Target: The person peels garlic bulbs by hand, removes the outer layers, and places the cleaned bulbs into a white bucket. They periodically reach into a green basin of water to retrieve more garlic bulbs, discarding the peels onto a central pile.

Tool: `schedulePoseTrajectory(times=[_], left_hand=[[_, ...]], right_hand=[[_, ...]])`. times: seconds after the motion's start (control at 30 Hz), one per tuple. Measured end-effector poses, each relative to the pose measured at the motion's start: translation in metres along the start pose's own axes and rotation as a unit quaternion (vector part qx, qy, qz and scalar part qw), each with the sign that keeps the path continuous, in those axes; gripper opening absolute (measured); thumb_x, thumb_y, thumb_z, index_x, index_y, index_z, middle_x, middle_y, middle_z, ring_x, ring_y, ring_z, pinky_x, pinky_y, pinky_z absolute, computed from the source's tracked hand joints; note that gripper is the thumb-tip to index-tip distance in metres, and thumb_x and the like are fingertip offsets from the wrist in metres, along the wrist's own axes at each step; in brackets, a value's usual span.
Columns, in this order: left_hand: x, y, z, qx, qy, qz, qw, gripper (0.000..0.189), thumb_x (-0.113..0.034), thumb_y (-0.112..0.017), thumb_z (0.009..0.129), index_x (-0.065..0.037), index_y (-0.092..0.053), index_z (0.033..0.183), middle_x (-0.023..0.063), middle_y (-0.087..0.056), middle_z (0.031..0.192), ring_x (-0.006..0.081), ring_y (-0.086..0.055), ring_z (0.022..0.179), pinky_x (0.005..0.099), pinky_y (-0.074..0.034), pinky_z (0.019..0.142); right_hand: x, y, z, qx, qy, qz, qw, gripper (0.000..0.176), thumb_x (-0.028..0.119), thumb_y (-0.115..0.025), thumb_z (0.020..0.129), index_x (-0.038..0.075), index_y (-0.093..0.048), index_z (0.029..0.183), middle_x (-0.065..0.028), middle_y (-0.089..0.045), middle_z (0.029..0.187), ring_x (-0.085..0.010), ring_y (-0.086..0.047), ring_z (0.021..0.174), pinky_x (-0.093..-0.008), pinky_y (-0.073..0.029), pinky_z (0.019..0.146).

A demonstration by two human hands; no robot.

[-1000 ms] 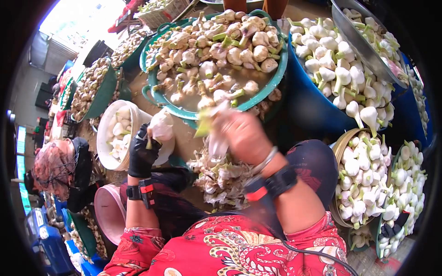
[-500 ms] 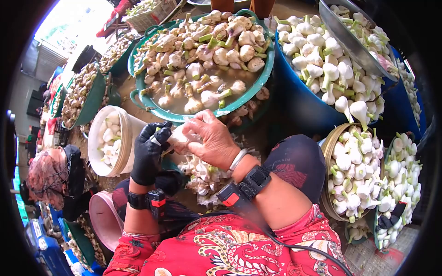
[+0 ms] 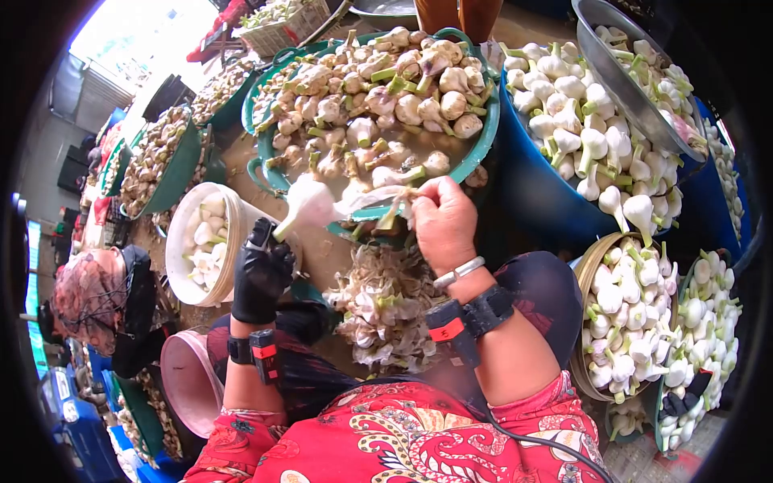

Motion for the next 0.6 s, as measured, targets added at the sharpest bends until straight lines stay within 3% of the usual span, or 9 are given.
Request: schedulePoseTrajectory(times=[0.03,0.07,0.13,0.17,0.2,0.37,0.47,0.5,0.6], left_hand=[[-0.012,-0.035,-0.015,0.018,-0.171,0.349,0.921,0.023,-0.002,-0.048,0.092,0.001,-0.053,0.114,0.0066,-0.056,0.091,0.0120,-0.058,0.080,0.0287,-0.054,0.063],[-0.011,-0.053,-0.016,0.022,-0.170,0.349,0.922,0.023,-0.002,-0.048,0.092,0.001,-0.053,0.114,0.0066,-0.056,0.091,0.0120,-0.058,0.080,0.0287,-0.054,0.063],[-0.005,-0.087,-0.012,0.082,-0.228,0.497,0.833,0.034,0.004,-0.051,0.089,0.001,-0.051,0.122,0.0072,-0.055,0.099,0.0139,-0.058,0.083,0.0266,-0.053,0.068],[0.005,-0.091,-0.001,0.115,-0.199,0.495,0.838,0.036,0.000,-0.053,0.089,-0.001,-0.051,0.125,0.0077,-0.057,0.101,0.0169,-0.059,0.087,0.0296,-0.053,0.077],[0.021,-0.081,0.011,-0.004,-0.007,0.210,0.978,0.039,-0.003,-0.056,0.088,-0.002,-0.051,0.126,0.0084,-0.058,0.103,0.0173,-0.059,0.088,0.0309,-0.053,0.079],[0.049,-0.074,0.041,0.013,-0.051,0.375,0.925,0.042,-0.001,-0.058,0.085,-0.003,-0.052,0.127,0.0073,-0.060,0.104,0.0135,-0.059,0.091,0.0279,-0.050,0.080],[0.023,-0.095,0.067,0.067,-0.260,0.577,0.772,0.049,-0.005,-0.069,0.077,-0.001,-0.054,0.124,0.0104,-0.062,0.102,0.0187,-0.059,0.089,0.0301,-0.047,0.081],[0.014,-0.115,0.072,0.073,-0.251,0.626,0.734,0.053,-0.009,-0.072,0.072,-0.004,-0.056,0.122,0.0167,-0.062,0.107,0.0289,-0.060,0.097,0.0355,-0.047,0.086],[0.030,-0.138,0.106,0.155,-0.191,0.709,0.661,0.055,-0.017,-0.073,0.071,-0.009,-0.056,0.123,0.0203,-0.060,0.111,0.0351,-0.058,0.101,0.0396,-0.046,0.088]], right_hand=[[0.003,-0.010,-0.005,0.037,0.012,0.057,0.998,0.010,-0.006,-0.048,0.084,0.003,-0.053,0.084,-0.0021,-0.057,0.071,-0.0072,-0.051,0.058,-0.0212,-0.044,0.054],[0.006,-0.019,-0.009,0.073,0.025,0.114,0.991,0.009,-0.006,-0.048,0.084,0.003,-0.052,0.084,-0.0020,-0.057,0.072,-0.0072,-0.051,0.059,-0.0215,-0.044,0.054],[0.021,-0.027,-0.009,0.087,0.089,0.036,0.992,0.008,-0.006,-0.048,0.084,0.002,-0.051,0.084,-0.0029,-0.057,0.074,-0.0088,-0.053,0.061,-0.0230,-0.045,0.056],[0.020,-0.022,0.004,0.064,0.065,0.080,0.993,0.008,-0.006,-0.048,0.084,0.002,-0.051,0.084,-0.0033,-0.057,0.073,-0.0096,-0.053,0.060,-0.0236,-0.045,0.056],[0.018,-0.018,0.017,0.041,0.038,0.126,0.990,0.008,-0.005,-0.048,0.084,0.002,-0.051,0.084,-0.0038,-0.057,0.073,-0.0105,-0.054,0.060,-0.0242,-0.046,0.057],[0.009,0.008,0.025,-0.027,-0.009,0.132,0.991,0.006,-0.003,-0.052,0.081,0.002,-0.053,0.084,-0.0046,-0.056,0.070,-0.0114,-0.054,0.057,-0.0259,-0.047,0.054],[0.029,0.023,0.017,-0.101,0.071,0.213,0.969,0.009,-0.005,-0.050,0.084,0.003,-0.052,0.089,-0.0051,-0.057,0.072,-0.0122,-0.055,0.061,-0.0248,-0.047,0.059],[0.041,0.033,0.017,-0.122,0.102,0.195,0.968,0.008,-0.005,-0.050,0.085,0.002,-0.051,0.089,-0.0058,-0.058,0.074,-0.0124,-0.056,0.064,-0.0243,-0.047,0.061],[0.054,0.051,0.022,-0.127,0.097,0.187,0.969,0.008,-0.004,-0.052,0.085,0.001,-0.056,0.090,-0.0054,-0.060,0.077,-0.0111,-0.056,0.063,-0.0237,-0.047,0.060]])
Point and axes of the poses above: each hand's wrist, its own z-axis towards the middle knuckle, its own y-axis out of the back of the hand, x = y × z, the point moved 5 cm from there along z, towards the middle knuckle
